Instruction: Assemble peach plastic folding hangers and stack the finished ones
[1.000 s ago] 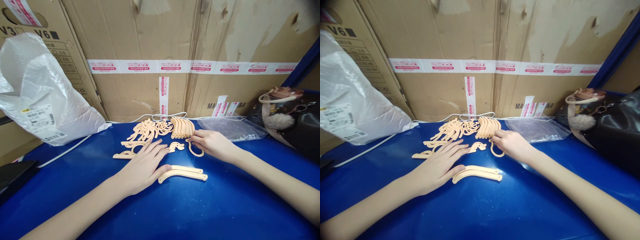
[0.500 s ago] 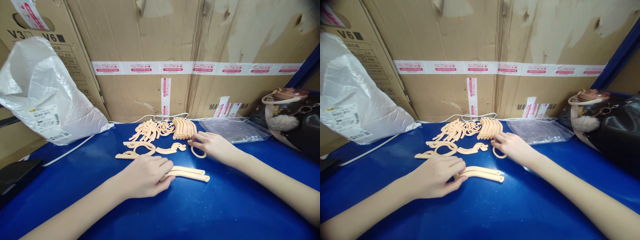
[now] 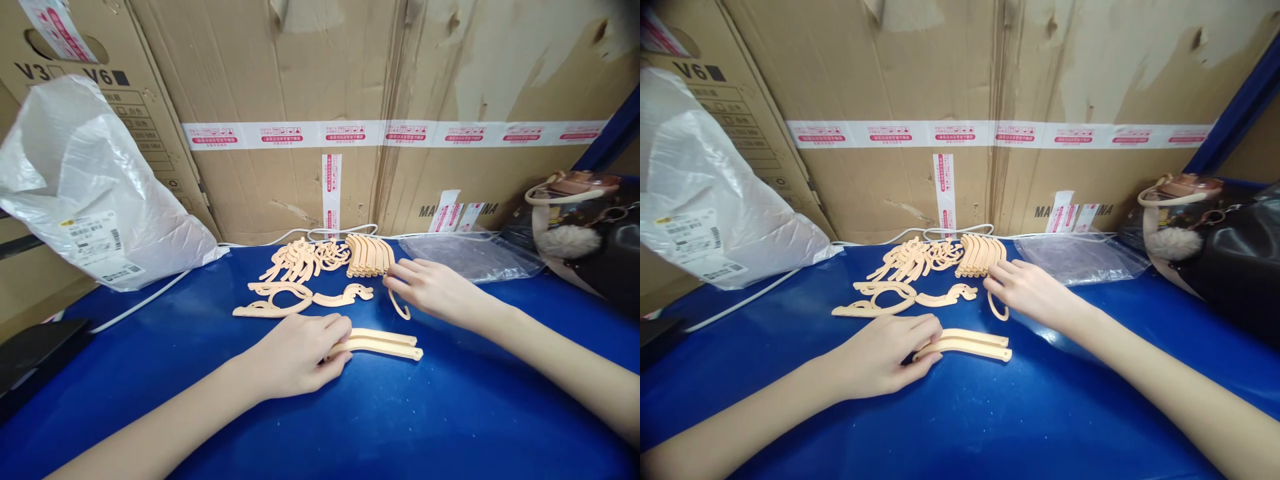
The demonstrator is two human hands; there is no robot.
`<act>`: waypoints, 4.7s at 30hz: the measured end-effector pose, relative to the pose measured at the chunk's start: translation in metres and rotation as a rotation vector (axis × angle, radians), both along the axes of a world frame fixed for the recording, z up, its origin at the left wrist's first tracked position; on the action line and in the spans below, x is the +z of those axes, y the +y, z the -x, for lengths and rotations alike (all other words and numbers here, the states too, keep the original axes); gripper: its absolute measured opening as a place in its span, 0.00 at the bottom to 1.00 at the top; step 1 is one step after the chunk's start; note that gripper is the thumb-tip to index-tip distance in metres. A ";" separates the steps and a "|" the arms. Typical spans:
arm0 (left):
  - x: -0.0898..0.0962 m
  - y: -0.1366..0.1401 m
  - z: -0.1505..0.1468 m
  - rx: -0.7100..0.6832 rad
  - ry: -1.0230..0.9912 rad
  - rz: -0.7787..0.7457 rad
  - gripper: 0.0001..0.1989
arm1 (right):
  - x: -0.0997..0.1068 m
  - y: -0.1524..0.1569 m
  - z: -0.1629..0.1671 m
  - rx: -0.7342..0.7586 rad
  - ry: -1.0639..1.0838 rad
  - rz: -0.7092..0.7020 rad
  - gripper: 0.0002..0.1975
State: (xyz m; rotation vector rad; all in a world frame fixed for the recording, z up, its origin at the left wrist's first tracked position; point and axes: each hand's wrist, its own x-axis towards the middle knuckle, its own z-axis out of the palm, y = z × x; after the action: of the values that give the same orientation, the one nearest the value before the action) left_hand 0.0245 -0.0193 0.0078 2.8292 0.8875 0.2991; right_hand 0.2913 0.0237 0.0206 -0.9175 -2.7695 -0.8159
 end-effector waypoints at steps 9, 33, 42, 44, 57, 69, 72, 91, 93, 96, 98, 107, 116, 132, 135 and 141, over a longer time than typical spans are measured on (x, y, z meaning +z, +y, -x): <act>0.002 0.001 -0.002 0.004 -0.024 0.003 0.06 | -0.018 -0.018 0.032 -0.005 1.225 1.119 0.12; 0.012 0.016 0.003 0.227 -1.048 1.045 0.14 | -0.025 -0.008 0.029 -0.002 1.178 1.424 0.12; 0.013 0.017 -0.001 0.263 -1.025 1.026 0.14 | -0.029 -0.006 0.027 -0.006 1.233 1.450 0.11; 0.012 0.016 -0.001 0.269 -0.942 1.003 0.15 | -0.027 -0.006 0.026 -0.018 1.250 1.456 0.11; 0.005 -0.009 -0.007 0.214 -0.052 -0.092 0.08 | -0.022 -0.009 0.026 -0.025 1.207 1.440 0.11; 0.001 -0.005 -0.007 0.158 -0.075 -0.068 0.08 | -0.022 -0.008 0.026 0.019 1.238 1.463 0.10; 0.000 -0.007 -0.007 0.188 -0.106 -0.044 0.11 | -0.023 -0.008 0.028 0.007 1.277 1.471 0.09; -0.004 -0.006 -0.010 0.021 -0.204 -0.197 0.11 | -0.022 -0.012 0.027 0.012 1.560 1.708 0.14; -0.004 -0.006 -0.010 0.005 -0.209 -0.209 0.11 | -0.023 -0.013 0.027 0.035 1.556 1.728 0.14; -0.003 -0.007 -0.010 -0.007 -0.221 -0.223 0.10 | -0.024 -0.014 0.028 0.057 1.531 1.742 0.15; -0.003 -0.006 -0.010 -0.018 -0.224 -0.240 0.10 | -0.024 -0.015 0.030 0.057 1.522 1.743 0.16; -0.009 -0.004 -0.010 -0.042 -0.240 -0.436 0.12 | -0.023 -0.018 0.032 0.001 1.533 1.763 0.17; -0.011 -0.002 -0.008 -0.048 -0.158 -0.595 0.16 | -0.020 -0.020 0.034 -0.078 1.525 1.751 0.18; -0.016 -0.004 -0.010 0.036 -0.154 -0.518 0.14 | -0.019 -0.018 0.032 -0.067 1.412 1.506 0.33; -0.017 -0.004 -0.011 0.047 -0.152 -0.494 0.14 | -0.019 -0.019 0.033 -0.087 1.422 1.489 0.35; -0.014 -0.004 -0.011 0.082 -0.220 -0.355 0.18 | -0.020 -0.020 0.034 -0.085 1.424 1.520 0.35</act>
State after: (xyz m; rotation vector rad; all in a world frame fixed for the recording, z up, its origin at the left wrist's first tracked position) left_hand 0.0354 -0.0237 -0.0064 2.9926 0.9875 0.8383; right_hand 0.2574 0.0037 0.0010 -0.9728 -1.5053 1.5816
